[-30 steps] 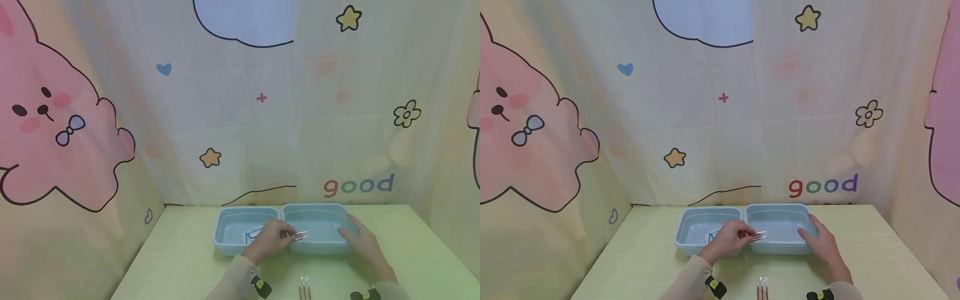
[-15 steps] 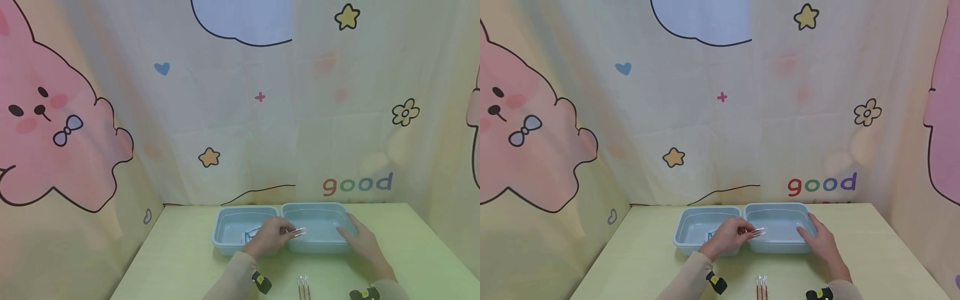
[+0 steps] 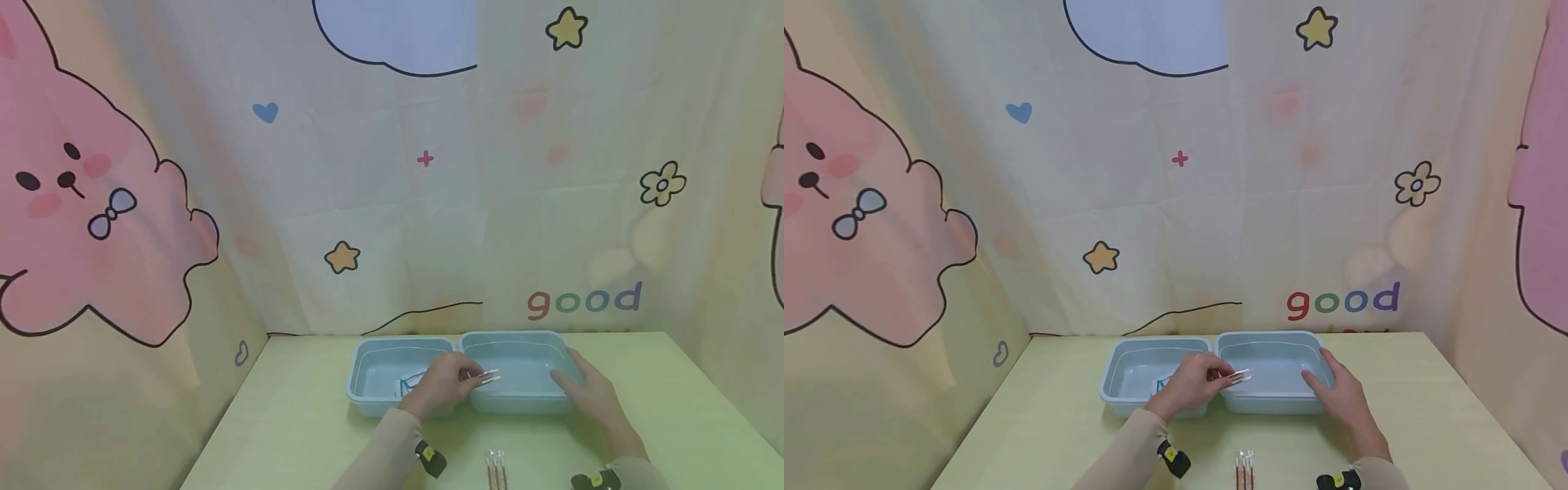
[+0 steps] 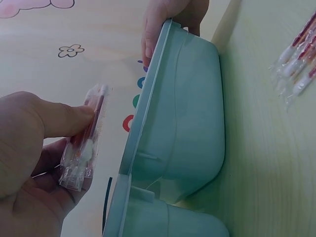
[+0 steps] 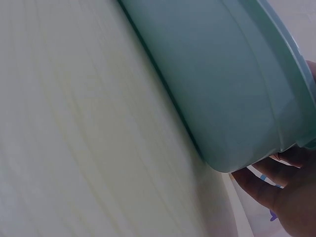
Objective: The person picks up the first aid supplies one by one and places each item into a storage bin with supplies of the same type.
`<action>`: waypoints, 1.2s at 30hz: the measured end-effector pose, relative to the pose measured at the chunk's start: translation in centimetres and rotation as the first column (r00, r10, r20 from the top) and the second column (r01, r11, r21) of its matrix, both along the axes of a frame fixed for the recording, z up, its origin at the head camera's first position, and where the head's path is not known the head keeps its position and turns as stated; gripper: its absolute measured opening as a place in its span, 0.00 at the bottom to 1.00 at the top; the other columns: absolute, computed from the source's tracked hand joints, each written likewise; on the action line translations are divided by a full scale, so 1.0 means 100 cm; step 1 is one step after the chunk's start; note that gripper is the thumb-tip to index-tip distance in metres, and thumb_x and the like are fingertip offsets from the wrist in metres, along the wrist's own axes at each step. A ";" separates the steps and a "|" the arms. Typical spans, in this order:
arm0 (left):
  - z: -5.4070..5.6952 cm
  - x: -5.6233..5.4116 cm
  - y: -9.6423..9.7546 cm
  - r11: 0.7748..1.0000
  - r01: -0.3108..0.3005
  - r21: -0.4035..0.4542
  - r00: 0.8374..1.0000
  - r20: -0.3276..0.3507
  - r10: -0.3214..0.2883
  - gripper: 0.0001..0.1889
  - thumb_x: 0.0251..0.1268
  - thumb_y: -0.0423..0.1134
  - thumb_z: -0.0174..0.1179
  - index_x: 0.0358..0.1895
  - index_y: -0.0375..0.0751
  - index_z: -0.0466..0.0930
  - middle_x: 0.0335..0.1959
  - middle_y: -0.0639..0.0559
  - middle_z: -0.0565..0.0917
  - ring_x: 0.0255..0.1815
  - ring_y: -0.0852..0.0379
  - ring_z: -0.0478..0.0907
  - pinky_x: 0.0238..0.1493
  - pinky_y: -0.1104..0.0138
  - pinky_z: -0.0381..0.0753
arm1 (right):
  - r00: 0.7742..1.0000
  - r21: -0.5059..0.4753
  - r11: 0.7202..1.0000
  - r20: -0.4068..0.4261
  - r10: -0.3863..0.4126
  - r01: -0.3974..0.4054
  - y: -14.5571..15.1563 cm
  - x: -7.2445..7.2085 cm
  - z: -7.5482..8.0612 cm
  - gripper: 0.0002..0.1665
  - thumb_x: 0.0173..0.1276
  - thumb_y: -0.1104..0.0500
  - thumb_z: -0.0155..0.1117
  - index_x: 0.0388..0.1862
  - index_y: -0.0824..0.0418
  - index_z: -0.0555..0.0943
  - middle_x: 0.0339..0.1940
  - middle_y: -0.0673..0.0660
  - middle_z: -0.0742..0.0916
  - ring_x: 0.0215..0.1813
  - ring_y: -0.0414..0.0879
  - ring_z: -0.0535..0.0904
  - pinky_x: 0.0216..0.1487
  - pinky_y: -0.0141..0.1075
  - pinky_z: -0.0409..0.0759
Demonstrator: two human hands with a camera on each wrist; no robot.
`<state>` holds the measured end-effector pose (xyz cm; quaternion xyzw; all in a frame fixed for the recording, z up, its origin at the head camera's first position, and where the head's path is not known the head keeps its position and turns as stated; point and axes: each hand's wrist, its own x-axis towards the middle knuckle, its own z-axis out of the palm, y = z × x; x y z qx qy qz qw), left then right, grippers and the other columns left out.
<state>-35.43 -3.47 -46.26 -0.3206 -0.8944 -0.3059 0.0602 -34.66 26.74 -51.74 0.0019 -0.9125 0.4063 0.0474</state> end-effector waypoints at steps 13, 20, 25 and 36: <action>-0.005 -0.004 0.006 1.000 -0.011 -0.014 1.000 0.009 0.011 0.07 0.65 0.42 0.64 0.42 0.49 0.89 0.30 0.65 0.81 0.26 0.73 0.71 0.23 0.80 0.73 | 1.000 0.009 1.000 -0.004 -0.005 0.005 0.001 0.000 -0.004 0.51 0.73 0.36 0.50 0.78 0.66 0.46 0.74 0.78 0.56 0.72 0.78 0.50 0.67 0.72 0.52; -0.006 -0.007 0.011 0.998 -0.037 -0.041 0.999 -0.007 0.037 0.07 0.65 0.43 0.64 0.42 0.49 0.88 0.30 0.64 0.82 0.26 0.73 0.71 0.23 0.81 0.72 | 1.000 -0.005 1.000 -0.004 -0.003 0.003 0.000 0.001 -0.001 0.51 0.73 0.36 0.50 0.79 0.66 0.45 0.74 0.78 0.56 0.72 0.78 0.50 0.67 0.72 0.52; -0.008 -0.008 0.014 0.998 -0.056 -0.038 0.998 -0.008 0.055 0.06 0.65 0.41 0.65 0.41 0.48 0.88 0.30 0.62 0.83 0.26 0.73 0.71 0.23 0.81 0.72 | 1.000 -0.003 1.000 -0.002 -0.006 0.006 0.000 0.000 0.000 0.51 0.73 0.36 0.50 0.78 0.66 0.45 0.74 0.78 0.55 0.72 0.78 0.49 0.68 0.72 0.52; -0.012 -0.011 0.019 0.997 -0.066 -0.051 0.998 -0.012 0.065 0.07 0.66 0.45 0.63 0.38 0.49 0.89 0.29 0.65 0.83 0.25 0.74 0.71 0.24 0.81 0.71 | 1.000 0.014 1.000 -0.010 -0.005 0.005 0.000 0.000 0.002 0.51 0.72 0.36 0.51 0.78 0.68 0.47 0.74 0.78 0.57 0.72 0.78 0.50 0.68 0.71 0.52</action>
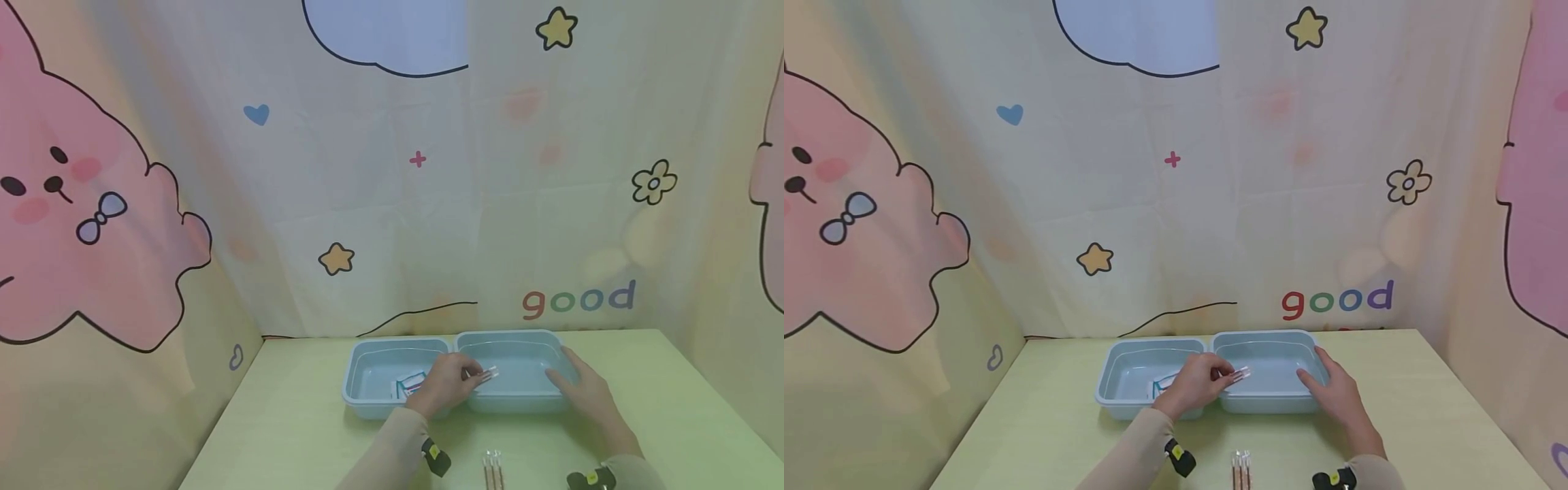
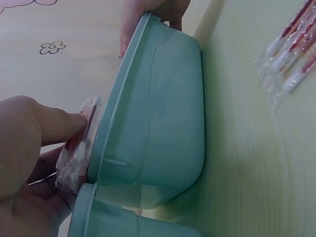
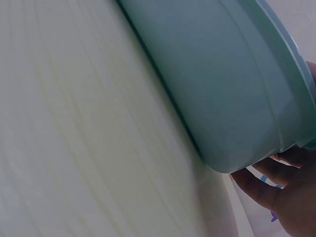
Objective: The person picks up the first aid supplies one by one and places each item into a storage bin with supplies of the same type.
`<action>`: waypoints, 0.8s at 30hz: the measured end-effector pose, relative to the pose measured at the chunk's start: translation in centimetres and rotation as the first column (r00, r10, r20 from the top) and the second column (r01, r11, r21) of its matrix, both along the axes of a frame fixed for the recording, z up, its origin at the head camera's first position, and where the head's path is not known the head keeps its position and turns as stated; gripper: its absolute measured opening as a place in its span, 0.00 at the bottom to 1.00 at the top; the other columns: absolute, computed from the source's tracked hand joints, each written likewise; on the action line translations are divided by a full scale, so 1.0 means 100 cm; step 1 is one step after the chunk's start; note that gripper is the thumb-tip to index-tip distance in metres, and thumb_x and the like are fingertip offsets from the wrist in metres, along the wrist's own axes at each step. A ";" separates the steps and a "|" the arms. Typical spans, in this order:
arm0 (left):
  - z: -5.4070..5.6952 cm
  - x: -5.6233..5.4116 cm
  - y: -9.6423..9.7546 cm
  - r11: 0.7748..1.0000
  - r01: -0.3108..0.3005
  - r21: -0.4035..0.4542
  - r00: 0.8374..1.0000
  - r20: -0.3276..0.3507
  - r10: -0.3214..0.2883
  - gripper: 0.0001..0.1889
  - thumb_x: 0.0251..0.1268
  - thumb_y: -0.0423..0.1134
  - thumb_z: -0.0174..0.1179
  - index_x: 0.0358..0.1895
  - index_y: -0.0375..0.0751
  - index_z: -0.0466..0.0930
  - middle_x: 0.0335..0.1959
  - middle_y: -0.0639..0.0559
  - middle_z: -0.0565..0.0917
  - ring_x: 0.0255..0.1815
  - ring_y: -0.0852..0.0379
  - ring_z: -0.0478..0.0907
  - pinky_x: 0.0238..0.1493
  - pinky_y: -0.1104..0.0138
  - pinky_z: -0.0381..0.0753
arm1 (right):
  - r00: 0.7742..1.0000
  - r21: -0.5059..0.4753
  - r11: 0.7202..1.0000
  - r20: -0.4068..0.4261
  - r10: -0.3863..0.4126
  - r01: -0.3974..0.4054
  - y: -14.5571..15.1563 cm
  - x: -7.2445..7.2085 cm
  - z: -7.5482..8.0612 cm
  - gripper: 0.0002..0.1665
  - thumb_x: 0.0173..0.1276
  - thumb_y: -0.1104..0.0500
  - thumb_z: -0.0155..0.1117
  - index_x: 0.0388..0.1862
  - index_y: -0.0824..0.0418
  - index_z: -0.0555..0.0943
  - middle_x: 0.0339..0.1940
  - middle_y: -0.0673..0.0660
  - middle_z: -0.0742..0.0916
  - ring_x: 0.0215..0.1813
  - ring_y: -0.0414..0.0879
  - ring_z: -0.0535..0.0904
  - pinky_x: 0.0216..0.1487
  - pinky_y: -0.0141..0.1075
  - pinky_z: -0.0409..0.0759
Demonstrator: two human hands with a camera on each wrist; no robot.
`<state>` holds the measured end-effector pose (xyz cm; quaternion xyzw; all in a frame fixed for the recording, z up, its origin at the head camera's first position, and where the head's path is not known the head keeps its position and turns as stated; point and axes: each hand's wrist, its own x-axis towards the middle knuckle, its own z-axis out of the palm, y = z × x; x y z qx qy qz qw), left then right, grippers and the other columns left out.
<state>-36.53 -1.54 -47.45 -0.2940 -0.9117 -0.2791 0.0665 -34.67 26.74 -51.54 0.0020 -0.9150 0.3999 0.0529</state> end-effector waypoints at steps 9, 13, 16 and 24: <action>0.000 -0.003 0.005 1.000 -0.022 -0.018 0.999 0.038 0.023 0.06 0.66 0.44 0.63 0.38 0.50 0.88 0.28 0.66 0.82 0.26 0.73 0.71 0.24 0.80 0.72 | 1.000 0.002 1.000 -0.002 -0.005 0.005 0.000 -0.001 -0.001 0.51 0.72 0.36 0.51 0.78 0.67 0.48 0.74 0.78 0.57 0.72 0.78 0.50 0.68 0.71 0.53; -0.001 -0.004 0.007 1.000 -0.021 -0.017 0.999 0.050 0.022 0.07 0.66 0.44 0.63 0.39 0.50 0.88 0.29 0.65 0.83 0.26 0.73 0.72 0.25 0.80 0.72 | 1.000 0.002 1.000 0.005 -0.007 0.007 -0.001 0.000 0.000 0.52 0.72 0.34 0.50 0.78 0.67 0.47 0.74 0.78 0.57 0.72 0.77 0.50 0.69 0.71 0.52; -0.001 -0.005 0.009 1.000 -0.021 -0.021 0.998 0.051 0.022 0.07 0.66 0.45 0.63 0.38 0.50 0.88 0.29 0.66 0.84 0.26 0.73 0.72 0.25 0.80 0.72 | 1.000 0.000 1.000 0.011 -0.006 0.006 -0.001 0.001 0.001 0.52 0.72 0.35 0.50 0.78 0.67 0.47 0.74 0.78 0.56 0.73 0.77 0.49 0.69 0.70 0.52; 0.000 -0.007 0.014 1.000 -0.025 -0.018 0.998 0.061 0.026 0.07 0.65 0.45 0.64 0.38 0.49 0.89 0.28 0.65 0.83 0.26 0.72 0.72 0.26 0.79 0.72 | 1.000 0.006 1.000 -0.017 -0.003 0.003 -0.001 0.002 0.001 0.50 0.73 0.37 0.51 0.77 0.68 0.49 0.73 0.78 0.58 0.72 0.77 0.51 0.69 0.70 0.52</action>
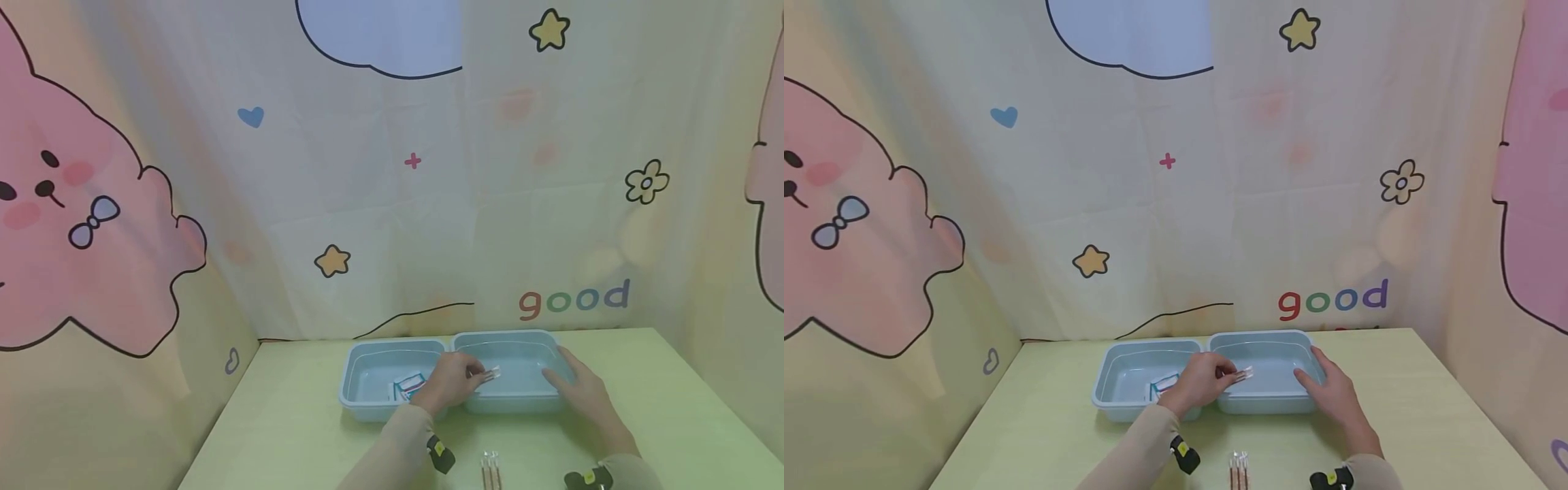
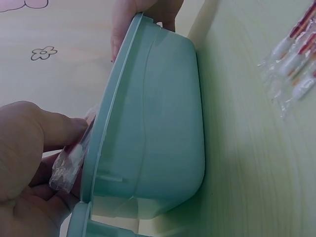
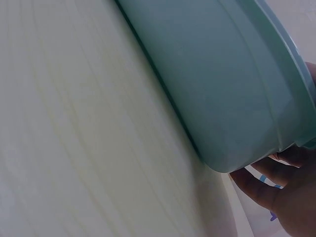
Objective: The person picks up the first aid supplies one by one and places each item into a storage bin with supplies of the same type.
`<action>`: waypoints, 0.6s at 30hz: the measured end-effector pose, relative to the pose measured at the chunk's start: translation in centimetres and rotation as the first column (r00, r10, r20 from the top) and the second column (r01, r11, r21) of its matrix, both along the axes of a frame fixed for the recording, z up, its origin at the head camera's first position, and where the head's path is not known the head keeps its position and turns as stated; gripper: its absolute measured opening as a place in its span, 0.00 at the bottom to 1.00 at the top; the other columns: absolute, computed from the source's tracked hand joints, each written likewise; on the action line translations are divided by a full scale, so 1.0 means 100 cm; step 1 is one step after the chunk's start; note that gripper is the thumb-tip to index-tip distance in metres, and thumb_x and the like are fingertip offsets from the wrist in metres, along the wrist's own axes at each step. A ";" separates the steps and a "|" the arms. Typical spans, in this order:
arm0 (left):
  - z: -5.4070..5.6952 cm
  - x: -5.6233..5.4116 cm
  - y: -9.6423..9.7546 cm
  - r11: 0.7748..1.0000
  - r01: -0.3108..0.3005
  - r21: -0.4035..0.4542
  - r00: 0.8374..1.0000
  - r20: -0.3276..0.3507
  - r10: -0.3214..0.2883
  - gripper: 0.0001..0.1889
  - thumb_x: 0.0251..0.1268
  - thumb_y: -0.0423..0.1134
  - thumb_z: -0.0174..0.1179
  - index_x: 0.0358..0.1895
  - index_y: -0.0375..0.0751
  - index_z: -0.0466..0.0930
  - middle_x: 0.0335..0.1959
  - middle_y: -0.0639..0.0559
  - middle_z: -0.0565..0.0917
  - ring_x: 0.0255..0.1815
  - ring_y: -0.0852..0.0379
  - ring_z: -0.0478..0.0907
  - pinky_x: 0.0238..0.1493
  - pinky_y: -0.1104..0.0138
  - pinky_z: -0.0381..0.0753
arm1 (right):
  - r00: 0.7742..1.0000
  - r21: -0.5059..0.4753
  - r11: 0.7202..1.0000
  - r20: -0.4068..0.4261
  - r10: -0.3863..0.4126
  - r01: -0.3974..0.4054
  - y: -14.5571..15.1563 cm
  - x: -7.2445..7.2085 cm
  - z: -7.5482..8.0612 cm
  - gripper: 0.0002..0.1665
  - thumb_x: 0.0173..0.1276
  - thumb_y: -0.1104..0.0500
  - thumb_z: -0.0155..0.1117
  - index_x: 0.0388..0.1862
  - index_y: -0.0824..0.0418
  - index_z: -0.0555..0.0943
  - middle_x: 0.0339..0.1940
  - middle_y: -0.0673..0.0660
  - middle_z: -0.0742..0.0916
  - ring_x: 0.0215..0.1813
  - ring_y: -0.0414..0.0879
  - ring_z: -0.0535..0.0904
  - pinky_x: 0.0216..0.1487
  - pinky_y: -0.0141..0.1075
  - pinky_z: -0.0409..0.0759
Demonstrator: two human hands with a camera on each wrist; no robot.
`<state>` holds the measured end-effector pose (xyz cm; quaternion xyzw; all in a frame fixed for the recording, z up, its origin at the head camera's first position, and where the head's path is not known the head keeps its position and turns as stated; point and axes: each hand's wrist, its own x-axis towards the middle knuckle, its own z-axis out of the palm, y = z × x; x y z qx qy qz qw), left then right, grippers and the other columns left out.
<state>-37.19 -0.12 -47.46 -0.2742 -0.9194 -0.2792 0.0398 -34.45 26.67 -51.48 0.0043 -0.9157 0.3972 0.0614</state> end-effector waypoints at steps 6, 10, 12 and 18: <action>0.000 -0.001 0.004 1.000 -0.012 0.014 1.000 0.001 0.012 0.06 0.65 0.44 0.64 0.37 0.49 0.89 0.26 0.65 0.83 0.25 0.71 0.72 0.24 0.78 0.72 | 1.000 0.002 1.000 -0.013 -0.001 0.001 0.001 -0.001 -0.003 0.50 0.72 0.36 0.51 0.77 0.68 0.49 0.73 0.78 0.58 0.72 0.78 0.51 0.68 0.71 0.53; -0.001 -0.002 0.007 1.000 -0.024 0.019 1.000 0.001 0.024 0.07 0.65 0.44 0.64 0.37 0.49 0.89 0.26 0.65 0.83 0.24 0.72 0.72 0.24 0.78 0.72 | 1.000 -0.005 1.000 -0.016 -0.003 0.003 0.001 -0.002 -0.004 0.50 0.72 0.36 0.51 0.77 0.68 0.50 0.74 0.78 0.58 0.72 0.77 0.51 0.69 0.70 0.53; -0.001 -0.003 0.008 0.999 -0.031 0.022 1.000 0.004 0.031 0.07 0.65 0.44 0.64 0.36 0.48 0.89 0.26 0.65 0.83 0.24 0.72 0.72 0.24 0.78 0.73 | 1.000 -0.005 1.000 -0.013 -0.003 0.003 0.002 -0.003 -0.005 0.50 0.72 0.36 0.51 0.77 0.68 0.50 0.74 0.78 0.58 0.72 0.77 0.51 0.69 0.70 0.53; -0.004 -0.007 0.011 0.999 -0.035 0.024 0.999 -0.033 0.036 0.06 0.65 0.43 0.64 0.36 0.48 0.89 0.26 0.64 0.84 0.24 0.71 0.72 0.24 0.79 0.72 | 1.000 0.001 1.000 -0.017 -0.003 0.003 0.003 -0.005 -0.007 0.49 0.73 0.37 0.51 0.77 0.68 0.50 0.73 0.78 0.58 0.72 0.77 0.52 0.69 0.70 0.53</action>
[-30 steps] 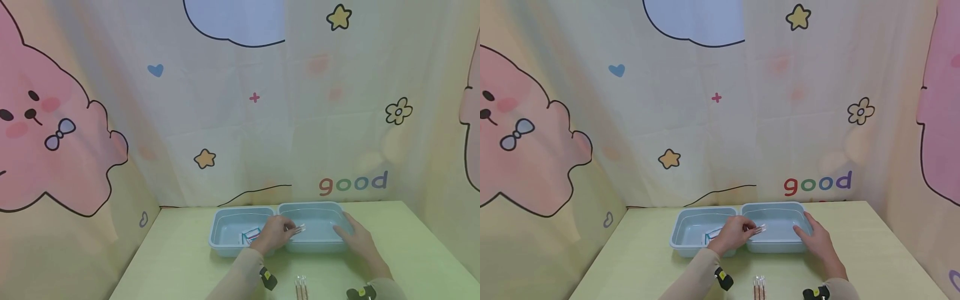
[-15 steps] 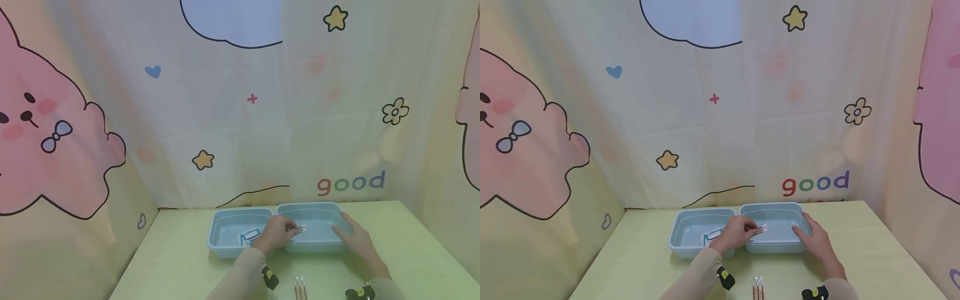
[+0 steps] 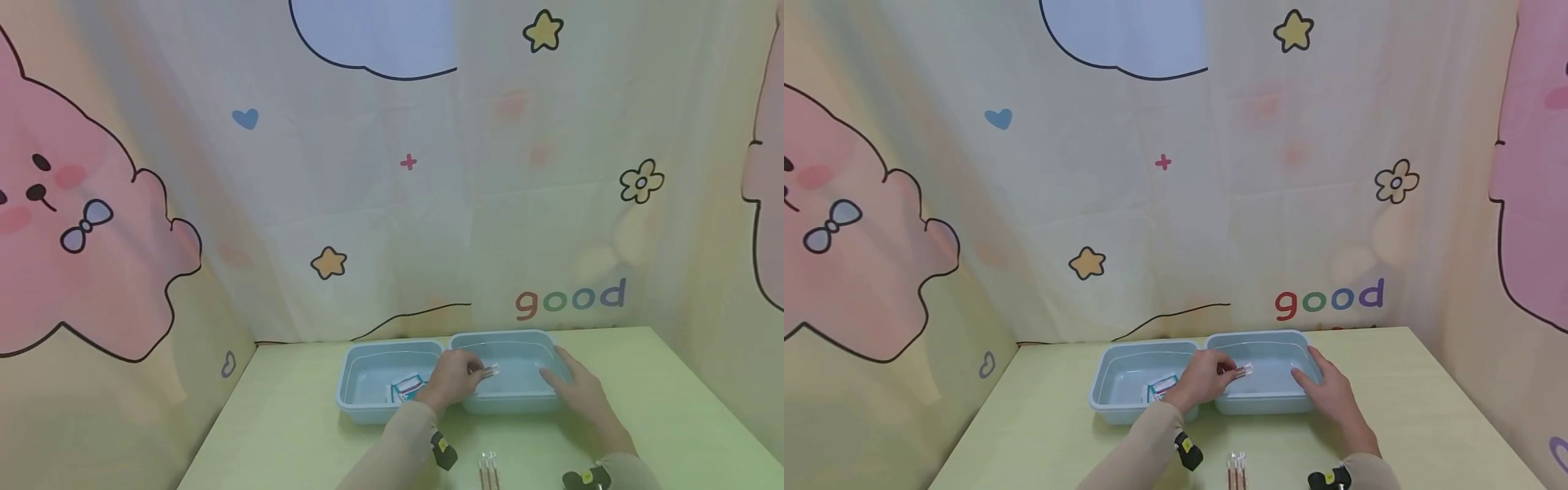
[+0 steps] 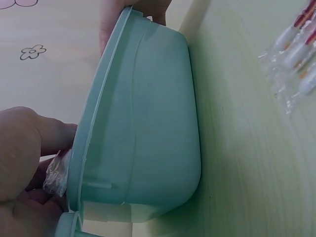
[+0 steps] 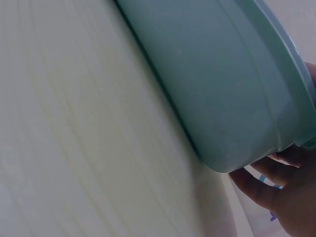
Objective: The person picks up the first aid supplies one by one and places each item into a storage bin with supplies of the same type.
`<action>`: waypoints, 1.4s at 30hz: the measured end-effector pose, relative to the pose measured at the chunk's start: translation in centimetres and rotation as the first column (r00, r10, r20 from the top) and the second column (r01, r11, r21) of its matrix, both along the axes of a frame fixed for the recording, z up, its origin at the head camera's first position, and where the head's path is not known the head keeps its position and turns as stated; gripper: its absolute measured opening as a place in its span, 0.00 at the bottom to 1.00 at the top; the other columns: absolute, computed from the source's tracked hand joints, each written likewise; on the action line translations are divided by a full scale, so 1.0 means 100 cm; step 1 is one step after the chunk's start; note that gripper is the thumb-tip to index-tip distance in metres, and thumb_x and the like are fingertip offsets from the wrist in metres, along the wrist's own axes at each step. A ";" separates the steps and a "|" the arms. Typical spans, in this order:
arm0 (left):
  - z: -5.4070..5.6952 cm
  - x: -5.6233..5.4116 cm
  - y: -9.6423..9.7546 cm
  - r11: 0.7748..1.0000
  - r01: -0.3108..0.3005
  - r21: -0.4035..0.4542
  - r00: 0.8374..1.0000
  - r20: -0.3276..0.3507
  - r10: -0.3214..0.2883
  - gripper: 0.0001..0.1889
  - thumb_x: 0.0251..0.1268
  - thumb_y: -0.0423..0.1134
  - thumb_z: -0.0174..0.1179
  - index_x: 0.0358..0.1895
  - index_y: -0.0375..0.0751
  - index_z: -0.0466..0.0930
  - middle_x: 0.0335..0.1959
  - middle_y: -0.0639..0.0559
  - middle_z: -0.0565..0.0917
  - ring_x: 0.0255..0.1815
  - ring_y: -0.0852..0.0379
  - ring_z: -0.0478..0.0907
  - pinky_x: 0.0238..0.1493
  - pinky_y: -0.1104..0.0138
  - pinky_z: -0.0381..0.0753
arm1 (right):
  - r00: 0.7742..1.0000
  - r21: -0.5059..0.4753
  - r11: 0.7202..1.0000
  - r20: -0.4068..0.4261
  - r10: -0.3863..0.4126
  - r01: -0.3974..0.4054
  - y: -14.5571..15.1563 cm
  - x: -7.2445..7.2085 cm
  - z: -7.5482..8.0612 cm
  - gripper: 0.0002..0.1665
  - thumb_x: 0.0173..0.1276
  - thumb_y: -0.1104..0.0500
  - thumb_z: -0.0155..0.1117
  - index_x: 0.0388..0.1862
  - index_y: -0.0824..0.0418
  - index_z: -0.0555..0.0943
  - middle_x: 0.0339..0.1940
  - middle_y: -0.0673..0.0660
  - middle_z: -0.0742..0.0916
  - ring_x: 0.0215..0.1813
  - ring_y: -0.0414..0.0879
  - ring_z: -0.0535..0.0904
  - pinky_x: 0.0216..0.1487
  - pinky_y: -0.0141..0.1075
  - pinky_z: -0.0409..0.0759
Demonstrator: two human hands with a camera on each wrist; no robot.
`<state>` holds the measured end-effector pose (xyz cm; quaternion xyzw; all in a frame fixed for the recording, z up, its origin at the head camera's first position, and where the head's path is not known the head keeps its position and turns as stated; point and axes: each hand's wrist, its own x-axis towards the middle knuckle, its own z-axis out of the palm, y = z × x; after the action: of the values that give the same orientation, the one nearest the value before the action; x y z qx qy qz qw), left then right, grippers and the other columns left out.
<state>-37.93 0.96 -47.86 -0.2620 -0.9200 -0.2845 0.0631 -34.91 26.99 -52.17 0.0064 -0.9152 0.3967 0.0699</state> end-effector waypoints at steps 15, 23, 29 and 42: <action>-0.007 -0.006 0.007 0.998 -0.035 0.055 0.999 0.021 0.034 0.06 0.64 0.44 0.65 0.36 0.47 0.89 0.27 0.63 0.84 0.25 0.70 0.72 0.24 0.78 0.73 | 1.000 -0.025 1.000 -0.007 0.004 -0.004 -0.004 0.005 0.002 0.49 0.73 0.37 0.51 0.77 0.68 0.50 0.74 0.77 0.58 0.73 0.76 0.51 0.70 0.69 0.52; -0.007 -0.008 0.011 0.998 -0.062 0.002 0.997 0.050 0.062 0.08 0.63 0.48 0.65 0.36 0.50 0.89 0.28 0.65 0.84 0.29 0.71 0.74 0.30 0.77 0.76 | 1.000 -0.017 1.000 -0.012 0.006 -0.007 -0.005 0.006 0.005 0.49 0.73 0.37 0.51 0.77 0.69 0.51 0.74 0.77 0.59 0.73 0.76 0.52 0.70 0.68 0.53; -0.005 -0.009 0.013 0.996 -0.064 -0.056 0.997 0.042 0.067 0.07 0.64 0.45 0.65 0.37 0.49 0.90 0.31 0.64 0.85 0.34 0.69 0.77 0.37 0.75 0.79 | 1.000 -0.020 1.000 -0.019 0.007 -0.008 -0.005 0.006 0.005 0.48 0.73 0.37 0.51 0.77 0.68 0.51 0.74 0.77 0.59 0.73 0.76 0.52 0.70 0.69 0.53; -0.003 -0.009 0.011 1.000 -0.023 -0.015 0.997 0.073 0.024 0.08 0.65 0.41 0.64 0.40 0.44 0.89 0.33 0.60 0.87 0.35 0.68 0.80 0.35 0.76 0.79 | 1.000 -0.040 0.999 0.004 0.003 -0.003 -0.004 0.010 0.008 0.50 0.72 0.36 0.51 0.78 0.67 0.50 0.74 0.77 0.57 0.73 0.76 0.50 0.71 0.69 0.51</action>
<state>-38.82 2.08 -48.19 -0.2413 -0.9267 -0.2864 0.0309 -33.86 26.56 -51.39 0.0055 -0.9073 0.4149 0.0676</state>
